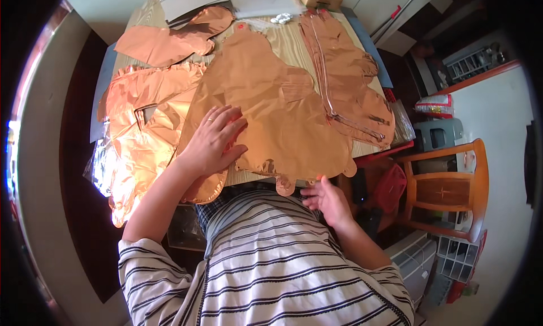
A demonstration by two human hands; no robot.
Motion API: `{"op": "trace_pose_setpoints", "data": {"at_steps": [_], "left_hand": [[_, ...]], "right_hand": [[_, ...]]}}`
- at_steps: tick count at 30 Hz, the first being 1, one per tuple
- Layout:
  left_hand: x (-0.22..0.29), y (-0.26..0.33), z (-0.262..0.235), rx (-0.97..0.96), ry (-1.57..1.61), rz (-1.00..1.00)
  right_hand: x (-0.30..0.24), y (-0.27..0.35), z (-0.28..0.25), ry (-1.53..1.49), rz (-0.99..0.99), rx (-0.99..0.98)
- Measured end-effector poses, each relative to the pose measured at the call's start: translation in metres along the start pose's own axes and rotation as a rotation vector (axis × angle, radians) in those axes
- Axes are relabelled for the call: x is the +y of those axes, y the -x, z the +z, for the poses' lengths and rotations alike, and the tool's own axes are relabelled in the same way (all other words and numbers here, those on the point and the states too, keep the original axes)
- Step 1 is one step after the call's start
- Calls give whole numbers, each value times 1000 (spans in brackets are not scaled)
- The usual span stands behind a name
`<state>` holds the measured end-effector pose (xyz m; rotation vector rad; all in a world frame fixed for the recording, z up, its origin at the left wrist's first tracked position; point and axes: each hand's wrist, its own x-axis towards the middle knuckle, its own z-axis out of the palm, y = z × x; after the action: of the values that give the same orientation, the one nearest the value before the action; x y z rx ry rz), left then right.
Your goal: Folding a metallic foil balloon and placing it onto a cardboard backing and into a plastic sleeve.
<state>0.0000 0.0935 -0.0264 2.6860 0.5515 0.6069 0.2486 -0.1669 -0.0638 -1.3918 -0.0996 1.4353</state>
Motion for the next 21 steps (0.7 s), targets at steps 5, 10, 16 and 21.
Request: {"op": "trace_pose_setpoints", "data": {"at_steps": [5, 10, 16, 21], "left_hand": [[1, -33, -3, 50, 51, 99], [-8, -49, 24, 102, 121, 168], [-9, -50, 34, 73, 105, 199], [-1, -59, 37, 106, 148, 207]], "right_hand": [[-8, -6, 28, 85, -191, 106], [-21, 3, 33, 295, -386, 117], [-25, -7, 26, 347, -404, 146], [-30, -7, 32, 338, -417, 168]]}}
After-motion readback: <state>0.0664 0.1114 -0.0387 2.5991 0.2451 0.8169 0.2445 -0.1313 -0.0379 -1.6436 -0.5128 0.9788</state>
